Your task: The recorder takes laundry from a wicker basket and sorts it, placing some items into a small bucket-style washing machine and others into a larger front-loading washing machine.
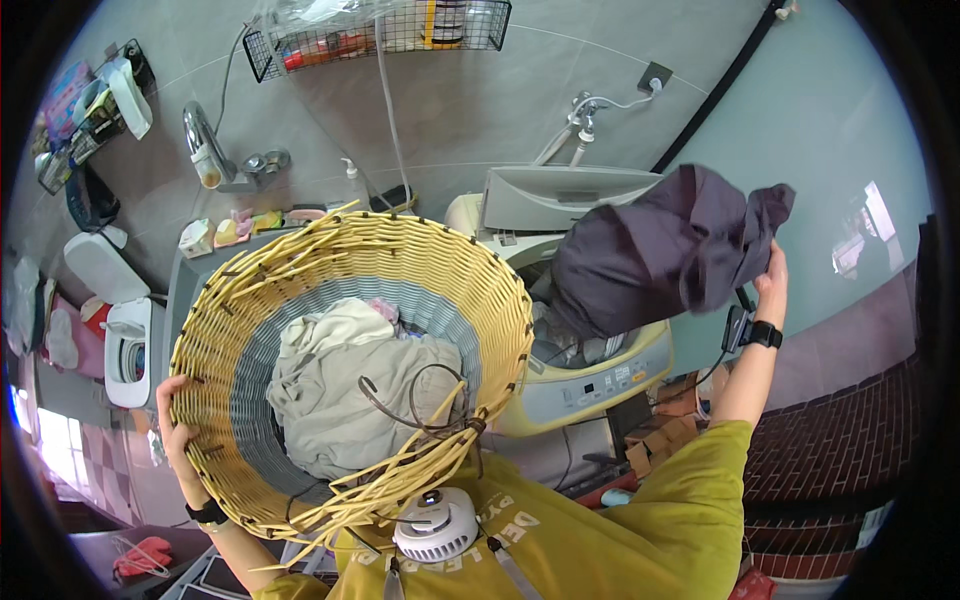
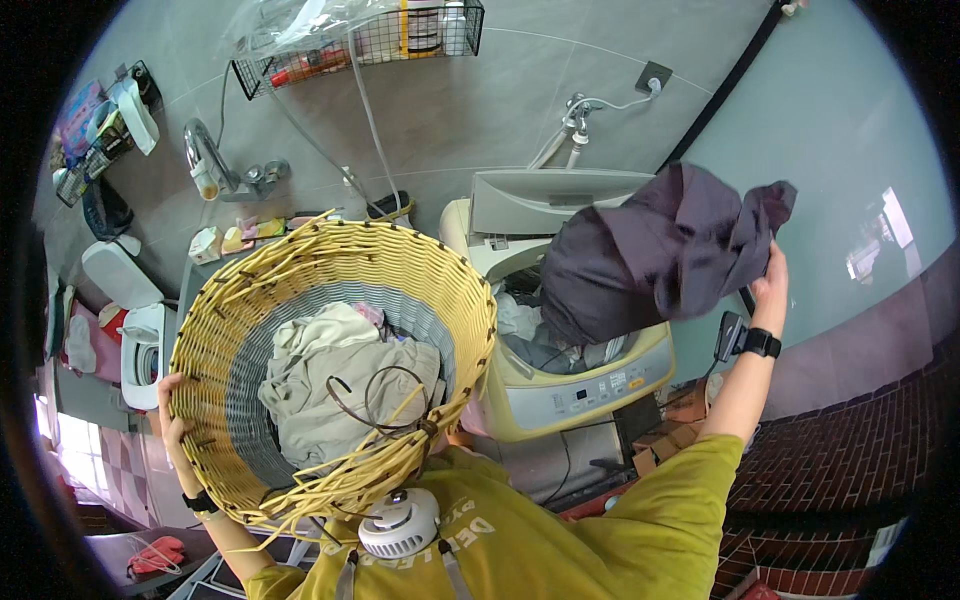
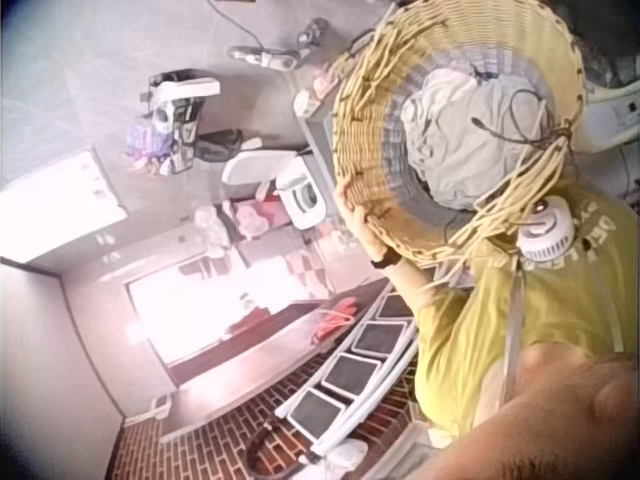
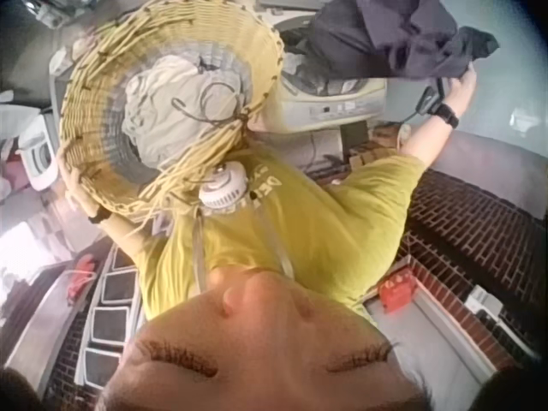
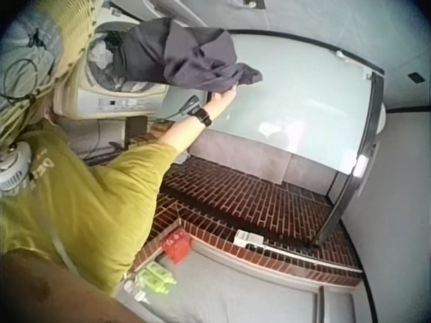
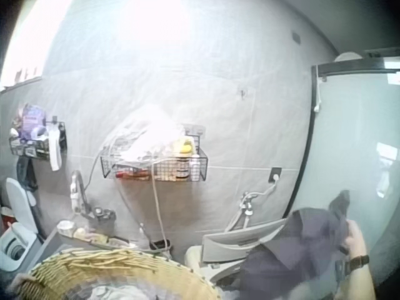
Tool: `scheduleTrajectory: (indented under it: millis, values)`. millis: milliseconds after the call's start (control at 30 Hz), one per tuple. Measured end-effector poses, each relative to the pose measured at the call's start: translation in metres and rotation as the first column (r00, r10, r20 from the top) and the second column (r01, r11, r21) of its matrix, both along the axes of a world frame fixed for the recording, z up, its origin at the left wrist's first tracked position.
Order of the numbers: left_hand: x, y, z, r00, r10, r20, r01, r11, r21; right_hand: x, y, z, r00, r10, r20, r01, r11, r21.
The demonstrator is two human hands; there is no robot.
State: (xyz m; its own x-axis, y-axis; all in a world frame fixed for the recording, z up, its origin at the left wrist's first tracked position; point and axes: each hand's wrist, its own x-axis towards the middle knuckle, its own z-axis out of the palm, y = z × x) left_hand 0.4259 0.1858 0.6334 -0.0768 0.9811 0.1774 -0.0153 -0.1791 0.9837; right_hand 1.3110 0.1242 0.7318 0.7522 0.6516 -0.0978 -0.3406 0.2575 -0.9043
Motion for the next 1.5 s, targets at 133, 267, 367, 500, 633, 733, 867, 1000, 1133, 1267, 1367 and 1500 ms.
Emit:
scheduleTrajectory:
  millis: [133, 267, 367, 500, 633, 733, 867, 1000, 1133, 1267, 1367, 1500]
  values:
    - [0.005, -0.002, 0.003, 0.998, 0.005, 0.068, -0.001, 0.999, -0.052, -0.025, -0.025, -0.028, 0.998, 0.048, -0.052, -0.051, 0.997, -0.05]
    - [0.004, -0.003, 0.009, 1.0, 0.008, 0.024, -0.007, 0.999, -0.043, -0.1, -0.045, -0.03, 0.899, 0.404, 0.167, -0.376, 0.91, -0.173]
    - [0.022, -0.012, 0.025, 0.996, 0.013, 0.083, -0.007, 0.997, -0.076, -0.13, -0.072, -0.068, 0.851, 0.483, 0.207, -0.384, 0.84, -0.382]
    - [-0.021, -0.007, 0.018, 0.979, -0.074, -0.188, -0.006, 0.921, -0.39, -0.146, -0.111, -0.148, 0.779, 0.588, 0.218, -0.186, 0.549, -0.815]
    - [-0.029, -0.037, 0.037, 0.993, -0.105, -0.051, 0.051, 0.781, -0.623, -0.146, -0.144, -0.262, 0.693, 0.645, 0.321, -0.07, 0.504, -0.861]
    - [-0.058, -0.025, 0.022, 0.998, 0.042, 0.043, -0.008, 0.805, -0.594, -0.162, -0.155, -0.3, 0.667, 0.677, 0.311, -0.08, 0.48, -0.874]
    - [-0.078, 0.009, 0.049, 0.998, 0.032, -0.048, -0.053, 0.834, -0.549, -0.17, -0.148, -0.324, 0.64, 0.632, 0.438, 0.133, 0.47, -0.873]
    - [-0.118, 0.043, 0.092, 0.997, 0.074, -0.007, -0.069, 0.887, -0.457, -0.176, -0.151, -0.327, 0.628, 0.623, 0.466, 0.222, 0.43, -0.875]
    - [-0.219, 0.048, 0.063, 0.975, 0.219, -0.036, -0.212, 0.867, -0.451, -0.212, -0.134, -0.309, 0.671, 0.583, 0.458, 0.161, 0.489, -0.857]
    - [-0.282, 0.034, 0.023, 0.964, 0.262, -0.042, -0.25, 0.842, -0.477, -0.248, -0.126, -0.297, 0.849, 0.471, 0.241, -0.095, 0.584, -0.806]
    - [-0.24, 0.023, 0.041, 0.928, 0.267, -0.26, -0.37, 0.739, -0.563, -0.266, -0.123, -0.302, 0.88, 0.432, 0.197, -0.122, 0.607, -0.786]
    - [-0.234, 0.018, 0.035, 0.928, 0.218, -0.301, -0.362, 0.716, -0.597, -0.272, -0.11, -0.296, 0.783, 0.548, 0.294, -0.034, 0.51, -0.859]
